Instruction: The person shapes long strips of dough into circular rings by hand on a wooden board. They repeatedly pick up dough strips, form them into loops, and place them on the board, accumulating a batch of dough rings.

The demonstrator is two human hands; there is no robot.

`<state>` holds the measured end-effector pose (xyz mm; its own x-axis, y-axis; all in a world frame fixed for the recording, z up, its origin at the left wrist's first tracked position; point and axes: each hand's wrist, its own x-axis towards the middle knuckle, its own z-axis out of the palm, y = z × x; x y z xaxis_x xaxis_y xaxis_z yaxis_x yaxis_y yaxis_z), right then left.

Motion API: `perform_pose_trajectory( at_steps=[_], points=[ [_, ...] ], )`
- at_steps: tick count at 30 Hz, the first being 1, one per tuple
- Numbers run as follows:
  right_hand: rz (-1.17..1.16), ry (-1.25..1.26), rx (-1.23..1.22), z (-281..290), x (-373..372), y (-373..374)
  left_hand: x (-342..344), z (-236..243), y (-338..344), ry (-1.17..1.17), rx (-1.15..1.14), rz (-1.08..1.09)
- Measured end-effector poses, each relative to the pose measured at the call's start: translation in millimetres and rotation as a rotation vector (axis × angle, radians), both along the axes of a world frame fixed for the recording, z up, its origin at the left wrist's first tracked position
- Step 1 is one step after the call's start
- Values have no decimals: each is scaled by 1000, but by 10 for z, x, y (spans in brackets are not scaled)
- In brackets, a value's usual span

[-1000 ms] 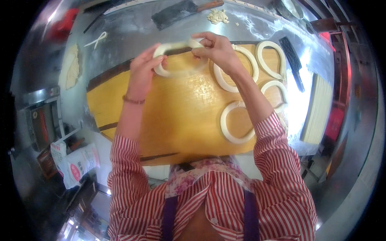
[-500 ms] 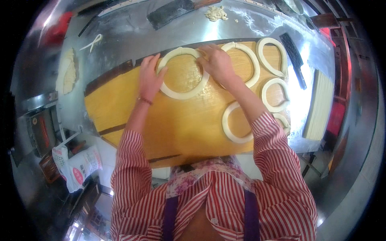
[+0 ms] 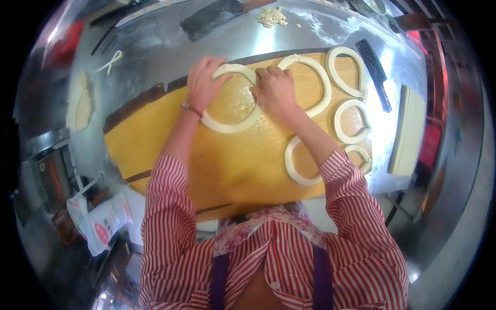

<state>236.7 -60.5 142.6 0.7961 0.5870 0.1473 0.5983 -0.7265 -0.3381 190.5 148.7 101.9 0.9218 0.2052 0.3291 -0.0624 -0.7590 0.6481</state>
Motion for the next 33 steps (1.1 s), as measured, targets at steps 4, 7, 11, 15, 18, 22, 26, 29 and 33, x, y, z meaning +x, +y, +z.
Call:
perform_pose_trajectory(
  at_steps=[4, 7, 11, 15, 18, 22, 26, 29, 33],
  points=[
    [-59, -8, -58, -51, -18, 35, -81, -93, 65, 29, 81, -8],
    [-113, 78, 8, 66, -3, 52, -52, -111, 23, 20, 24, 23],
    [-91, 1, 45, 44, -10, -5, -10, -72, -37, -12, 24, 83],
    [170, -36, 7, -5, -324, -197, -294, -8, -135, -95, 36, 21],
    [266, -9, -98, -64, -507, -353, -659, 91, -326, 154, -31, -265],
    [257, -89, 21, 3, -518, -477, -835, 133, -558, 158, 98, -430],
    [111, -4, 51, -87, -529, -951, -807, 34, -856, 225, 140, -379],
    [-167, -99, 254, 100, -591, -1744, -892, -3, -844, 269, -158, -334],
    [-707, -116, 37, -586, -690, -3485, -797, 122, -706, 122, 24, -207]
  ],
)
